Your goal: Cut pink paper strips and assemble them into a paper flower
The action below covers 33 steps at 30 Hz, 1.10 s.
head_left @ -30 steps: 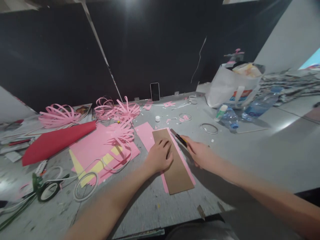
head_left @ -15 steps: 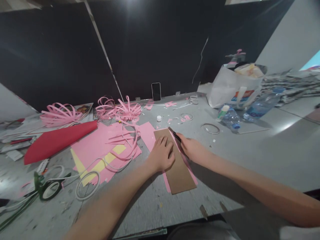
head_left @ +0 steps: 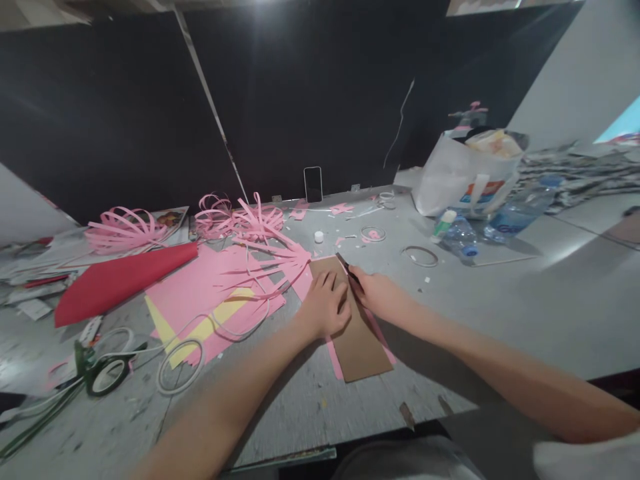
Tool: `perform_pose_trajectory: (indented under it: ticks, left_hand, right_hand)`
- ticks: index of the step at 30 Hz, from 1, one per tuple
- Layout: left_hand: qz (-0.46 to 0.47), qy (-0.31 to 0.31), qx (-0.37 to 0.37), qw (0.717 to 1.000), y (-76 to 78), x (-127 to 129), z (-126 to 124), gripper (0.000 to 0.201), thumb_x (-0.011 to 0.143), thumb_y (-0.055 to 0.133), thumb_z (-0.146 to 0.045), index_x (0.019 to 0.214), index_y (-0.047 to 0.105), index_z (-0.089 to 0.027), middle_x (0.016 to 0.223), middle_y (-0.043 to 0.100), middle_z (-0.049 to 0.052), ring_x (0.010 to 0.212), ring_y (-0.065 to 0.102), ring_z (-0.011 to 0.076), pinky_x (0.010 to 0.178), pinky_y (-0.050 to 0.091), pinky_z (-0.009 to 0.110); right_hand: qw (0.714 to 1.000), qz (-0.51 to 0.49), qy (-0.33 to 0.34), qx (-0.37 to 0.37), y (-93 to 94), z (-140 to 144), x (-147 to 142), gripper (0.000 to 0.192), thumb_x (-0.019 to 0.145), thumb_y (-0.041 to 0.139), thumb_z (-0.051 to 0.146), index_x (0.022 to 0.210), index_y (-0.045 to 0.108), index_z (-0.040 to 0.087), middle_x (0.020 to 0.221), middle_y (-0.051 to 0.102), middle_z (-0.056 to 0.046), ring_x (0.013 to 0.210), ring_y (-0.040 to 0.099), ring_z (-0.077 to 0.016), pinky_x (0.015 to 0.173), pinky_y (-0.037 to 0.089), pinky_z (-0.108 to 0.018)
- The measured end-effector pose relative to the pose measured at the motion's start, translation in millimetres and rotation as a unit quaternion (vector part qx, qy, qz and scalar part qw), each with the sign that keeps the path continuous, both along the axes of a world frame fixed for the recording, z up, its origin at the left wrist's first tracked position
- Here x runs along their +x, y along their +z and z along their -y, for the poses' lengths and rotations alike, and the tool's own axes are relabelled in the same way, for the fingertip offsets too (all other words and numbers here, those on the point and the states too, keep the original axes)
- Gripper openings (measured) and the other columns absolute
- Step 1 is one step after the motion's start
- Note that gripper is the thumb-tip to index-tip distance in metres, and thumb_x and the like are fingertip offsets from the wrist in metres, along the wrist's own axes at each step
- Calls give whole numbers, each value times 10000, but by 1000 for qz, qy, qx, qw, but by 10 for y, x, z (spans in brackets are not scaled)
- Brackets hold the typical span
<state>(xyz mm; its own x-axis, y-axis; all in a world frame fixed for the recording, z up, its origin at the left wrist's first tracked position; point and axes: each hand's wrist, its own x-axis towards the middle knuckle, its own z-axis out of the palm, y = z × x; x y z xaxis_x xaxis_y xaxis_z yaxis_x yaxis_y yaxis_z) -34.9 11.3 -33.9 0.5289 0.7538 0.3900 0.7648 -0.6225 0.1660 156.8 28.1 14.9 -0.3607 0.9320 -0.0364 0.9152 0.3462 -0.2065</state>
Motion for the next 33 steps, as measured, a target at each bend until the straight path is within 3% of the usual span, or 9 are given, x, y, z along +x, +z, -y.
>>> perform_pose_trajectory:
  ticks: [19,24,29,33]
  left_hand:
    - [13,7,-16,1000,26,14,19,362,990,558,-343,1277,667,-152,1517,582,230,1439,511,393,1225,402,607]
    - [12,10,-8,1000,-9,11,6,469,994,538,-362,1379,620,-108,1532,576,243,1459,507,398,1245,391,593]
    - [7,15,-17,1000,-31,17,-11,590,991,532,-390,1437,575,-5,1538,571,291,1480,498,419,1270,373,570]
    - [1,16,-22,1000,-32,16,-19,582,981,541,-397,1424,593,-22,1573,549,283,1498,486,425,1273,369,581]
  right_hand:
    - [999,43,10,3,101,150,-64,349,1119,372,226,1391,556,108,987,798,-197,856,780,-303,651,401,-330]
    - [999,41,1,-10,183,261,-69,296,1115,404,216,1335,576,117,978,799,-184,827,772,-274,632,353,-317]
    - [1000,13,4,-5,172,388,-31,350,1082,419,164,1398,557,106,965,796,-174,786,754,-265,602,312,-321]
    - [1000,6,-9,-12,142,498,27,335,1103,399,215,1374,577,130,912,791,-164,727,739,-265,576,281,-325]
